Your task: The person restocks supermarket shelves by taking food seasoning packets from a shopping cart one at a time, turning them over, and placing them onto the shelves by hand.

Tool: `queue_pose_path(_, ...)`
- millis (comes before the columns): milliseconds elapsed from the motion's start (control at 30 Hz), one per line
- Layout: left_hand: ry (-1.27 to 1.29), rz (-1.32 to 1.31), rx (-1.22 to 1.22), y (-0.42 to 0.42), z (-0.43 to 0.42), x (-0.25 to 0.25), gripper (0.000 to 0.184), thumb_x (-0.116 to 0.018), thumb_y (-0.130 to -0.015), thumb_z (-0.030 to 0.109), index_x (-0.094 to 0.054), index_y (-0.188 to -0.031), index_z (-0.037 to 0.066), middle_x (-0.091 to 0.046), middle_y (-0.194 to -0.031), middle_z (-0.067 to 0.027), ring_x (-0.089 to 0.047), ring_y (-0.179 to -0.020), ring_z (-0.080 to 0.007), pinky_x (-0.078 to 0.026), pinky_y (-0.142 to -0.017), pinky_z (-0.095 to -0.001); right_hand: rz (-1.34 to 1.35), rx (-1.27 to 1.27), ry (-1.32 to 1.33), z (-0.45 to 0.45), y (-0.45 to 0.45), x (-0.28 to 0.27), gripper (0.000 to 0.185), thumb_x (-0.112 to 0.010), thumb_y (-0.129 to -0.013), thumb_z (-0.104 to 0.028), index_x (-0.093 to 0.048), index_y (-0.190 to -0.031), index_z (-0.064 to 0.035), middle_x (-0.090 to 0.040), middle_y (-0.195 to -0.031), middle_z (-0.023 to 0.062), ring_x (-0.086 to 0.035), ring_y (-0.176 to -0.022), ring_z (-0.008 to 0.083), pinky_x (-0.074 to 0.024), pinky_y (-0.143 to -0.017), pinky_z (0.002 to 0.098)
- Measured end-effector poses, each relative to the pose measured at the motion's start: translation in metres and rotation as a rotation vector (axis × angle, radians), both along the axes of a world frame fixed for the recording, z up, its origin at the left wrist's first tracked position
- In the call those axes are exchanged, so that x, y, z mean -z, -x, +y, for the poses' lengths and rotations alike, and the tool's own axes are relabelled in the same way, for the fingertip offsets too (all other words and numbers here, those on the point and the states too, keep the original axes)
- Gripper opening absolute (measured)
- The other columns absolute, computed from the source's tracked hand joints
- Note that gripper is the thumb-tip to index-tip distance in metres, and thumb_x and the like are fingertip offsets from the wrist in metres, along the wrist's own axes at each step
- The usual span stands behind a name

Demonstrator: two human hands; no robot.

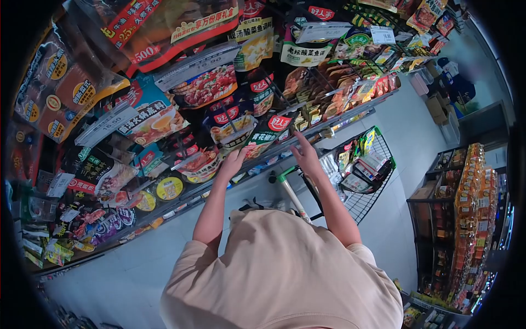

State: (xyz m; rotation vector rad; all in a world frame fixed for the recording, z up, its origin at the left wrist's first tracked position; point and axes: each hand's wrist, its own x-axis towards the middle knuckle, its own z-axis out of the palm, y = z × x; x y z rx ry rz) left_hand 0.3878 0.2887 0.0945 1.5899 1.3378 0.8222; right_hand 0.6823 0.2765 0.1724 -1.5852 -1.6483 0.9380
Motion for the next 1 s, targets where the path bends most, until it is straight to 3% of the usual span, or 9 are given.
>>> queue_pose_path(200, 0.024, -0.098, 0.013, -0.009, 0.021, 0.022, 0.055, -0.038, -0.108, 0.045, -0.06, -0.121, -0.004, -0.069, -0.111, -0.0173, -0.062, -0.104, -0.0276, -0.044, -0.096, -0.0352, -0.096, -0.05, -0.102, 0.008, 0.003, 0.005, 0.061, -0.064, -0.094, -0.014, -0.039, -0.149, -0.0037, -0.037, -0.155, 0.0237, -0.038, -0.142, 0.0378, -0.0352, -0.114, 0.0388)
queue_pose_path(300, -0.125, -0.155, -0.074, -0.017, 0.029, 0.041, 0.056, -0.039, -0.108, 0.046, -0.06, -0.121, -0.005, -0.068, -0.11, -0.0157, -0.061, -0.103, -0.0238, -0.043, -0.096, -0.034, -0.127, -0.065, -0.115, 0.013, 0.007, -0.003, 0.065, -0.064, -0.093, -0.013, -0.036, -0.151, -0.0054, -0.032, -0.158, 0.0232, -0.035, -0.144, 0.038, -0.0346, -0.115, 0.039)
queue_pose_path(367, 0.064, -0.131, -0.006, -0.013, 0.032, 0.052, 0.056, -0.04, -0.107, 0.046, -0.059, -0.122, -0.005, -0.067, -0.113, -0.0145, -0.059, -0.107, -0.0214, -0.041, -0.099, -0.0338, -0.138, -0.068, -0.121, 0.015, 0.01, -0.01, 0.066, -0.063, -0.093, -0.013, -0.034, -0.152, -0.0064, -0.03, -0.159, 0.023, -0.034, -0.144, 0.0381, -0.0343, -0.115, 0.0392)
queue_pose_path(500, -0.075, -0.256, -0.034, -0.025, 0.022, 0.043, 0.057, -0.04, -0.107, 0.048, -0.059, -0.123, -0.004, -0.066, -0.115, -0.0145, -0.057, -0.111, -0.0215, -0.04, -0.101, -0.0344, -0.117, -0.081, -0.118, 0.022, 0.017, -0.012, 0.069, -0.063, -0.093, -0.01, -0.032, -0.154, -0.0105, -0.028, -0.16, 0.0224, -0.032, -0.145, 0.0399, -0.0336, -0.115, 0.0398)
queue_pose_path(667, 0.092, -0.332, -0.028, -0.028, 0.008, 0.016, 0.055, -0.041, -0.107, 0.044, -0.059, -0.126, -0.005, -0.066, -0.122, -0.0168, -0.058, -0.114, -0.0275, -0.04, -0.102, -0.036, -0.174, -0.099, -0.179, 0.032, 0.03, -0.01, 0.076, -0.063, -0.09, -0.007, -0.027, -0.157, -0.0137, -0.024, -0.162, 0.0203, -0.029, -0.145, 0.0426, -0.0335, -0.116, 0.0425)
queue_pose_path(767, 0.108, -0.328, -0.056, -0.03, 0.005, 0.016, 0.057, -0.04, -0.107, 0.046, -0.06, -0.125, -0.005, -0.066, -0.122, -0.0163, -0.058, -0.114, -0.0263, -0.039, -0.103, -0.0354, -0.263, -0.117, -0.265, 0.034, 0.033, -0.004, 0.081, -0.063, -0.088, -0.005, -0.022, -0.158, -0.0147, -0.022, -0.163, 0.0188, -0.028, -0.145, 0.0441, -0.0329, -0.116, 0.0454)
queue_pose_path(833, 0.109, -0.347, -0.049, -0.031, 0.004, 0.018, 0.058, -0.04, -0.107, 0.047, -0.06, -0.126, -0.004, -0.066, -0.123, -0.016, -0.058, -0.114, -0.0264, -0.039, -0.103, -0.0351, -0.315, -0.126, -0.267, 0.033, 0.035, -0.008, 0.08, -0.061, -0.089, -0.002, -0.021, -0.158, -0.0108, -0.017, -0.164, 0.0198, -0.024, -0.149, 0.0388, -0.0304, -0.118, 0.041)
queue_pose_path(1000, 0.119, -0.37, -0.031, -0.036, 0.008, 0.028, 0.061, -0.04, -0.106, 0.05, -0.06, -0.128, -0.004, -0.065, -0.125, -0.0151, -0.058, -0.114, -0.0262, -0.039, -0.103, -0.0343, -0.362, -0.096, -0.276, 0.032, 0.037, -0.013, 0.084, -0.059, -0.086, 0.002, -0.019, -0.159, -0.0108, -0.014, -0.165, 0.0193, -0.023, -0.149, 0.0396, -0.0303, -0.118, 0.0417)
